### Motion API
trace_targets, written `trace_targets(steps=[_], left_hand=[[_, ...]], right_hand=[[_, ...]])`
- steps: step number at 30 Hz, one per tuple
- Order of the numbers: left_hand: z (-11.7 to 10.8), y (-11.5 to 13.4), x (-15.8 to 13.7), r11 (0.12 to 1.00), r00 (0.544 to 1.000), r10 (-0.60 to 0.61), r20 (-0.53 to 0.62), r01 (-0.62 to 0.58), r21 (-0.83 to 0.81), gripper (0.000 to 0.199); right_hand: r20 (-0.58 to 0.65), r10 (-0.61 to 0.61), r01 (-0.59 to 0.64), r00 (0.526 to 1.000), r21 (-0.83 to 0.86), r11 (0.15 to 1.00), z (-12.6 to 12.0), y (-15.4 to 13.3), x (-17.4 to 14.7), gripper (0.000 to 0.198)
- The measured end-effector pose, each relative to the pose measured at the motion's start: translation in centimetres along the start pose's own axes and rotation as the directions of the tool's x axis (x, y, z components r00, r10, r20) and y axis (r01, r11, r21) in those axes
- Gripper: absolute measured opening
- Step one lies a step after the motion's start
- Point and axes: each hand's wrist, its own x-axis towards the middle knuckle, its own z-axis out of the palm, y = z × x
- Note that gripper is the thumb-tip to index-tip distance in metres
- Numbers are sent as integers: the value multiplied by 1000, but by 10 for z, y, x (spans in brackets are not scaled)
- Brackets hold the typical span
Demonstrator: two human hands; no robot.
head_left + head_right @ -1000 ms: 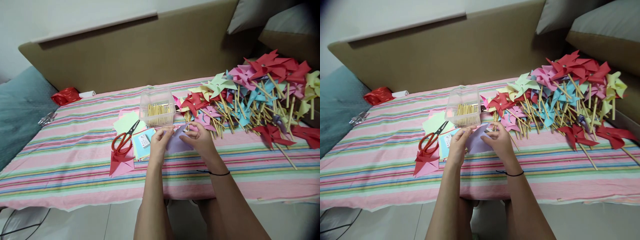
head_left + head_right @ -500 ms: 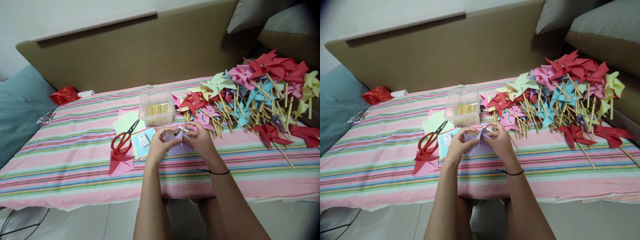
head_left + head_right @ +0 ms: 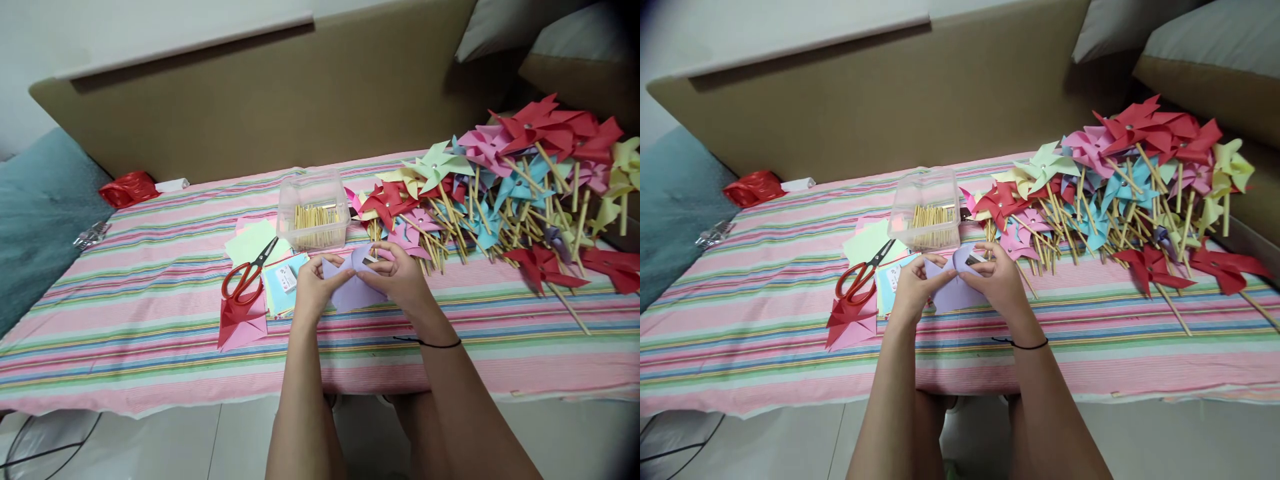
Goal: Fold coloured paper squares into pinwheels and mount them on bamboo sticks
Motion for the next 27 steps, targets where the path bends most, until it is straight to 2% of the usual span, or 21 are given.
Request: trace_targets(steps=[15,27], left_hand=[[5,0,0,995,994,97,-48,-97,1,28],[6,5,-4,1000,1000,19,-18,-19,-2,33]], right_hand=[[23,32,-32,999,8,999,0,-1,0,61],[70,55,-60,996,64,996,2,-5,-2,63]])
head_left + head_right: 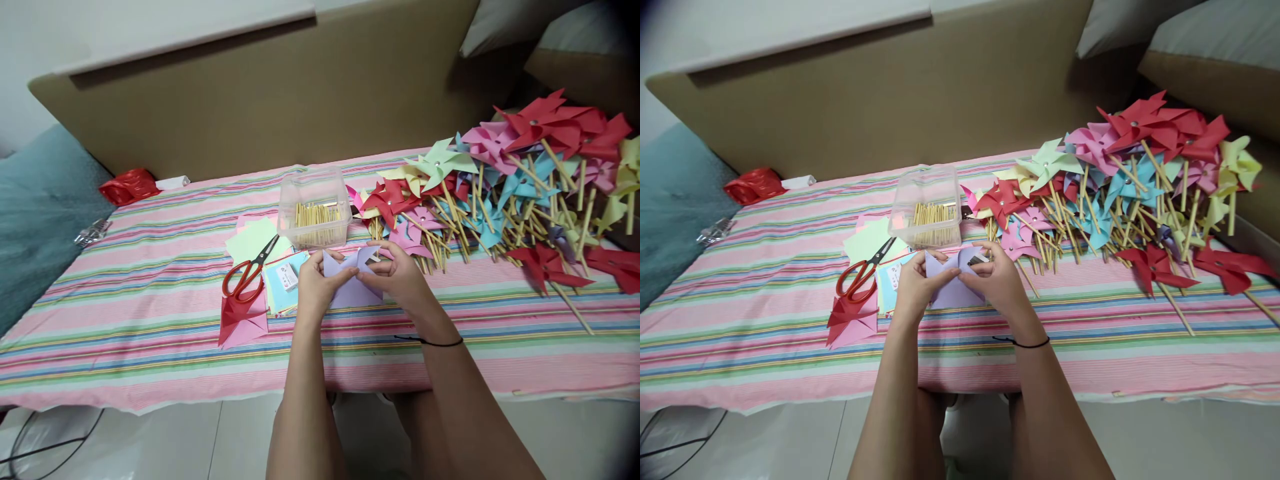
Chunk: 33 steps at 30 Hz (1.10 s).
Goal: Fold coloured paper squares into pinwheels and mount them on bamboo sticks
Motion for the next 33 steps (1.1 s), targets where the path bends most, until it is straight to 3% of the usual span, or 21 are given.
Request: trace_targets(steps=[9,15,23,33], left_hand=[[-10,5,0,982,980,-164,110,173,-77,43],[-6,5,-1,991,985,-130,114,134,-28,35],[-6,3,0,991,989,-132,68,133,-2,43],[-6,4,-1,991,987,-124,104,128,-32,45]], right_hand=[[-112,33,-26,993,69,997,4,-2,-1,67],[-118,32,-26,993,51,998,5,-3,-1,68],[-128,-15,13,992,-16,1000,0,4,3,72],[-135,31,-30,990,9,1000,5,-1,0,71]])
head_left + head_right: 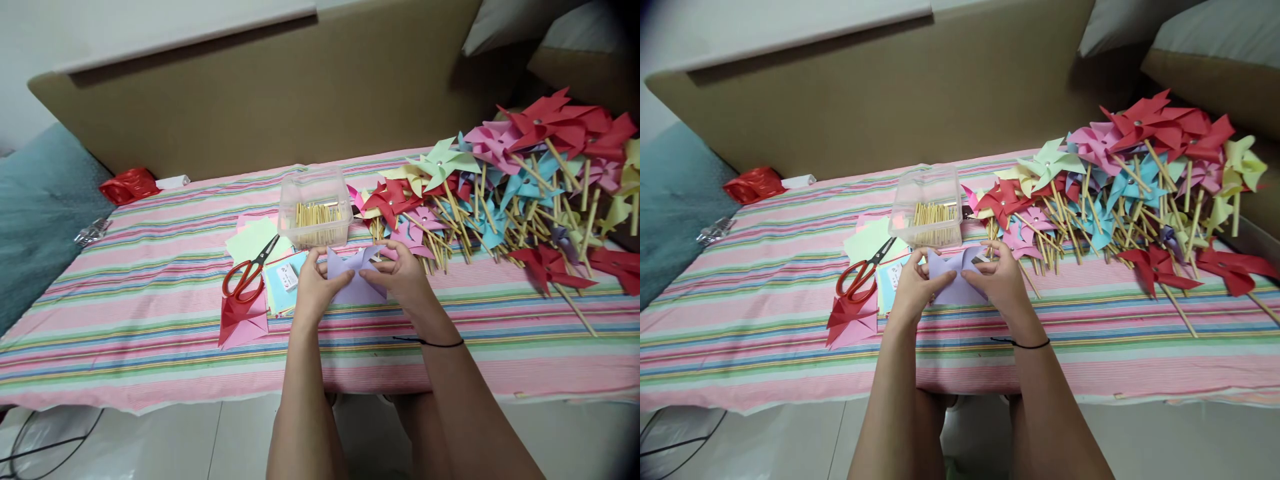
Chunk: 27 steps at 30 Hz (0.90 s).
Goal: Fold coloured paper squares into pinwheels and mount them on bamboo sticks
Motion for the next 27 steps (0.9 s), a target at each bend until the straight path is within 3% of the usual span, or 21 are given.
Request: trace_targets(steps=[6,10,13,18,27], left_hand=[[-14,0,0,993,997,72,-24,-74,-88,42],[-25,1,0,983,974,181,135,-178,-36,28],[-26,0,1,971,948,226,223,-237,21,16],[-25,-1,2,965,947,245,208,-259,39,7],[-17,4,-1,982,966,172,190,-184,44,16]], right_hand=[[-157,16,-11,988,35,999,-4,7,6,69],[-226,15,-1,974,62,998,-10,11,12,72],[-199,30,-18,979,62,998,-12,12,13,72],[-148,49,-43,988,47,998,-13,10,11,72],[-69,28,-22,997,98,995,-10,4,5,69]])
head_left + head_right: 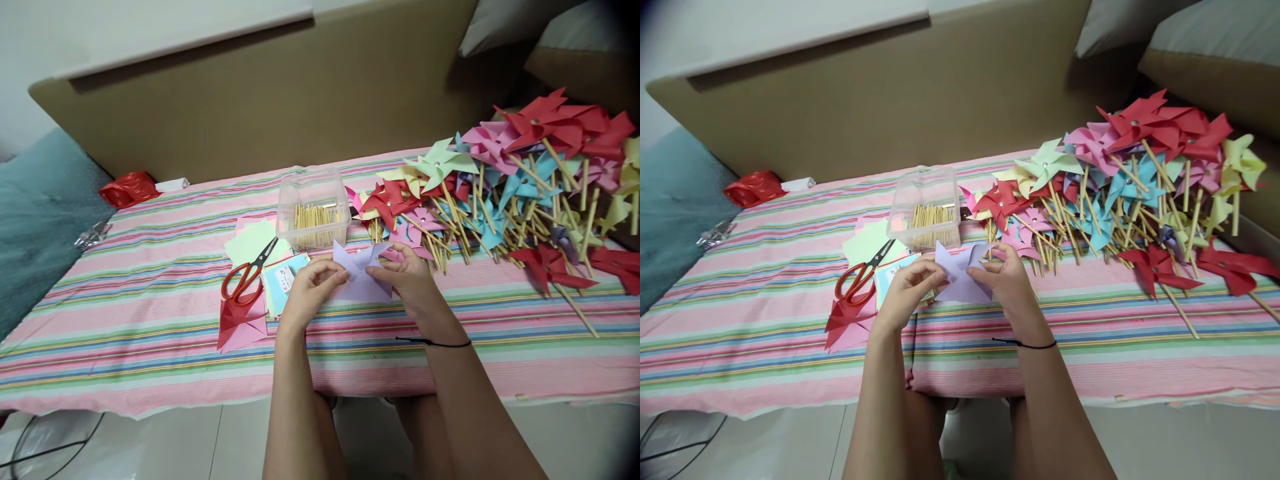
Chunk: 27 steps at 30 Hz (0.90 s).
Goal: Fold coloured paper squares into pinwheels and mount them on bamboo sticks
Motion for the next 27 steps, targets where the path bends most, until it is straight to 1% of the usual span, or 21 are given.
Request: trace_targets(steps=[6,10,14,19,21,25,27], left_hand=[[13,3,1,996,992,-89,-94,88,-20,27],[17,0,2,998,991,-55,-119,56,1,29],[18,-1,4,999,991,-28,-131,32,26,30],[14,0,4,999,981,-30,-192,24,-32,25],[12,-1,4,998,980,-40,-196,31,-50,22],[9,-5,4,997,985,-71,-157,72,0,16],[9,-7,4,996,983,-77,-165,83,31,16]], right_hand=[[38,0,0,999,5,1000,4,-3,-3,69],[30,-22,22,999,-7,1000,6,-5,-4,67],[59,-18,19,998,-15,1000,7,-4,-3,67],[31,-34,34,999,-23,999,4,-2,-3,64],[26,-41,42,999,-32,999,3,-1,-2,63],[10,-43,43,999,-31,999,2,-1,0,68],[-45,-56,55,997,-17,998,3,-2,2,61]])
